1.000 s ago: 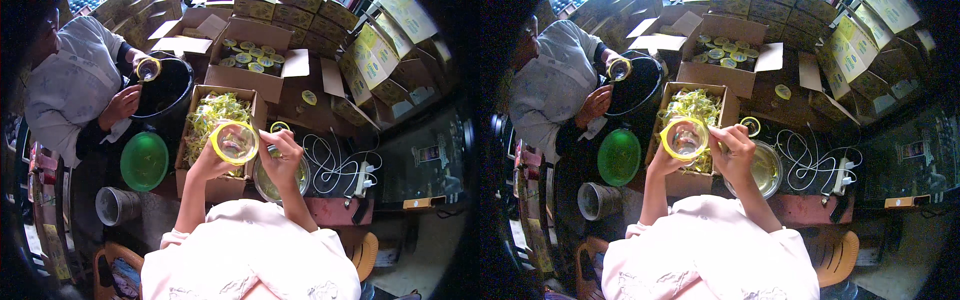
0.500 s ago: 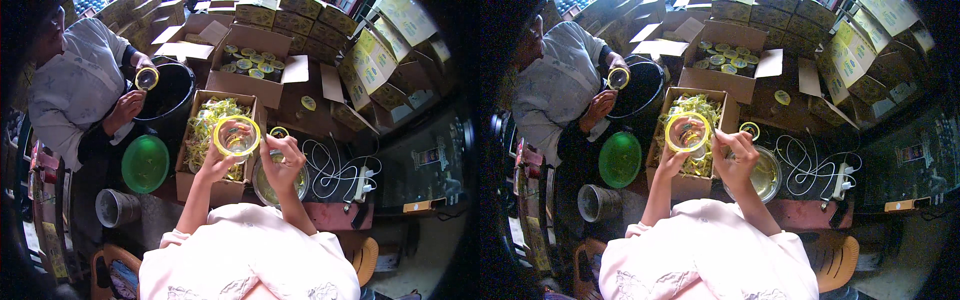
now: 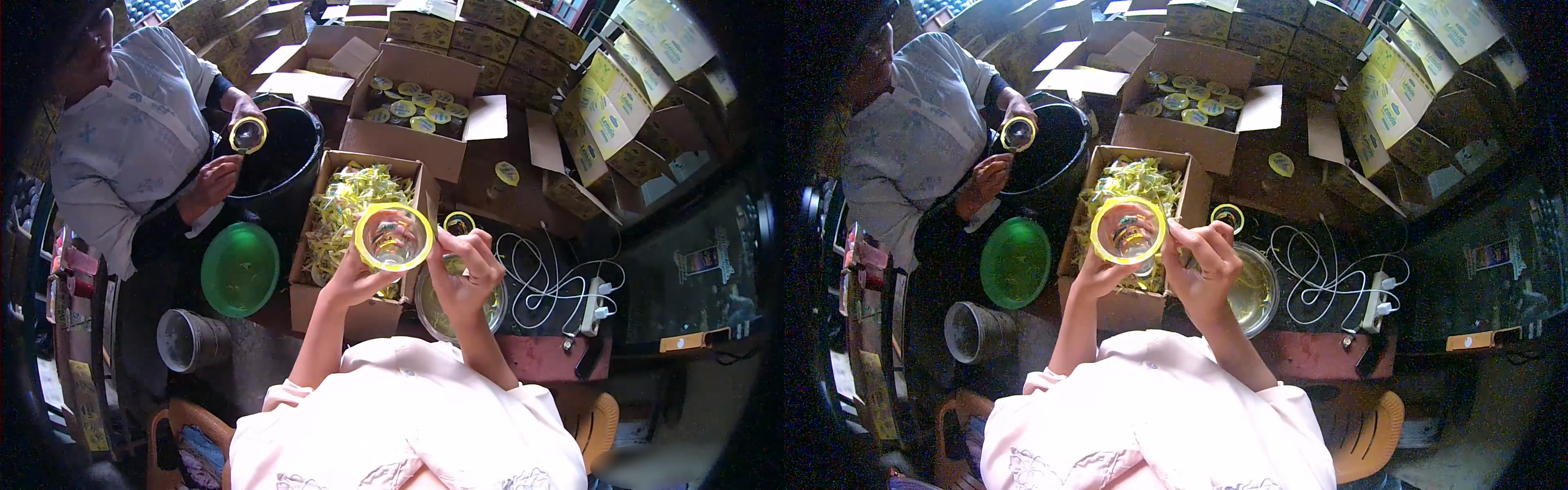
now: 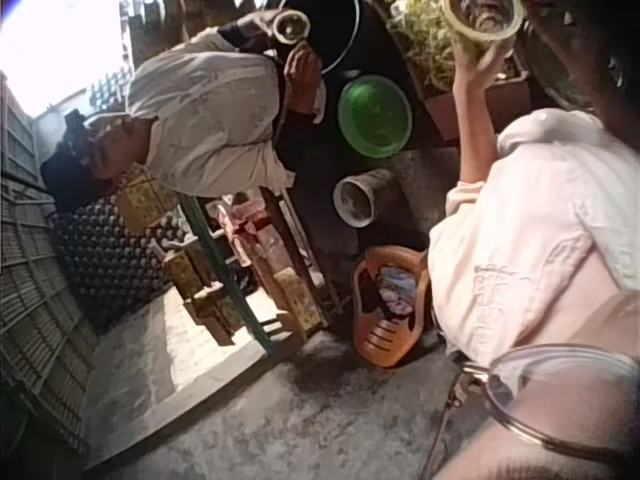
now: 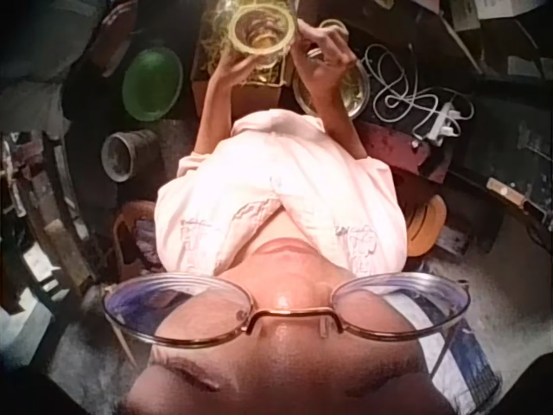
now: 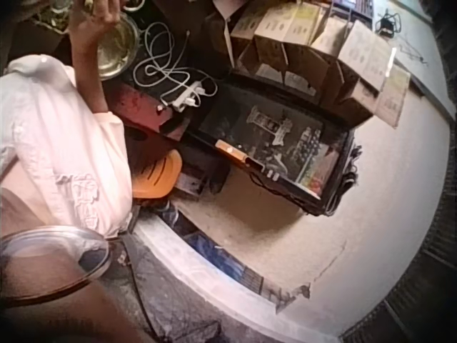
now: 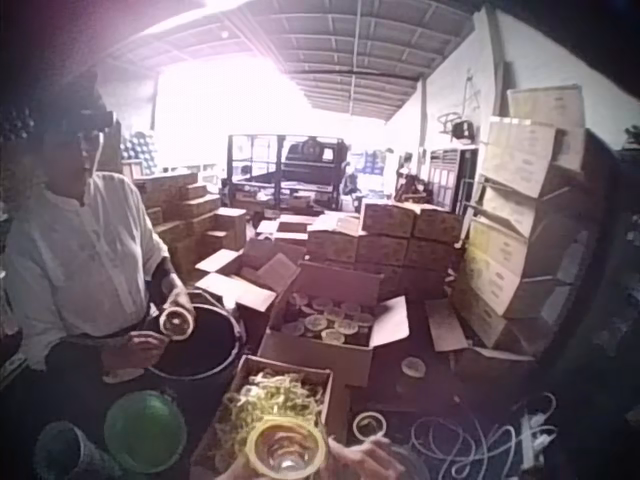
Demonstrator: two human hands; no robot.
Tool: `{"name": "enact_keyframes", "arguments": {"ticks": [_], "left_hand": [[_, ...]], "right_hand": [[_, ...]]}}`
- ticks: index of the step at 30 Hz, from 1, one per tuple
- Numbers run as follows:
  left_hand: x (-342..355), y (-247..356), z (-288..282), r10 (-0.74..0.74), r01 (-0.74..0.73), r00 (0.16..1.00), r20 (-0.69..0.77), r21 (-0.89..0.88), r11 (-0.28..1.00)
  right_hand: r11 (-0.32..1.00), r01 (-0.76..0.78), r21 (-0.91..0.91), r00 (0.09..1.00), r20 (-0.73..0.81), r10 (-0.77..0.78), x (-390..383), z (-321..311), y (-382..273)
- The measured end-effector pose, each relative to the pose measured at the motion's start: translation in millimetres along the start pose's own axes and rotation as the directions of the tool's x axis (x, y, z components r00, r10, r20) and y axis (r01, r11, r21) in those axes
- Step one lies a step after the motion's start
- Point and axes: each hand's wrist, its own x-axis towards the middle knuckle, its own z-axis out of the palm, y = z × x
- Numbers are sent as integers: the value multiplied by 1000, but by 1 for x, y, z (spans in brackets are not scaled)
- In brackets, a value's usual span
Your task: The person takes a large box from a stack, places it on a table, and begins packing it with small yellow containers while another person assists. The person then picks up a plastic cup, removes the lid, and places the cup into the box with the other containers.
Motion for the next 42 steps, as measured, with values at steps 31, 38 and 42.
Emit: {"name": "enact_keyframes", "arguments": {"ticks": [31, 38, 42], "left_hand": [[-2, -4, -8, -94, 93, 995, 26, 37, 995], [-2, 2, -4, -154, 159, 987, 44, -163, 974], [-2, 2, -5, -101, 96, 995, -14, -211, 973]], "right_hand": [[992, -20, 122, 993, 117, 6, -2, 1, 6], [994, -34, 103, 987, 158, 17, -3, -1, 9], [996, -46, 75, 988, 149, 35, -6, 0, 9]]}}
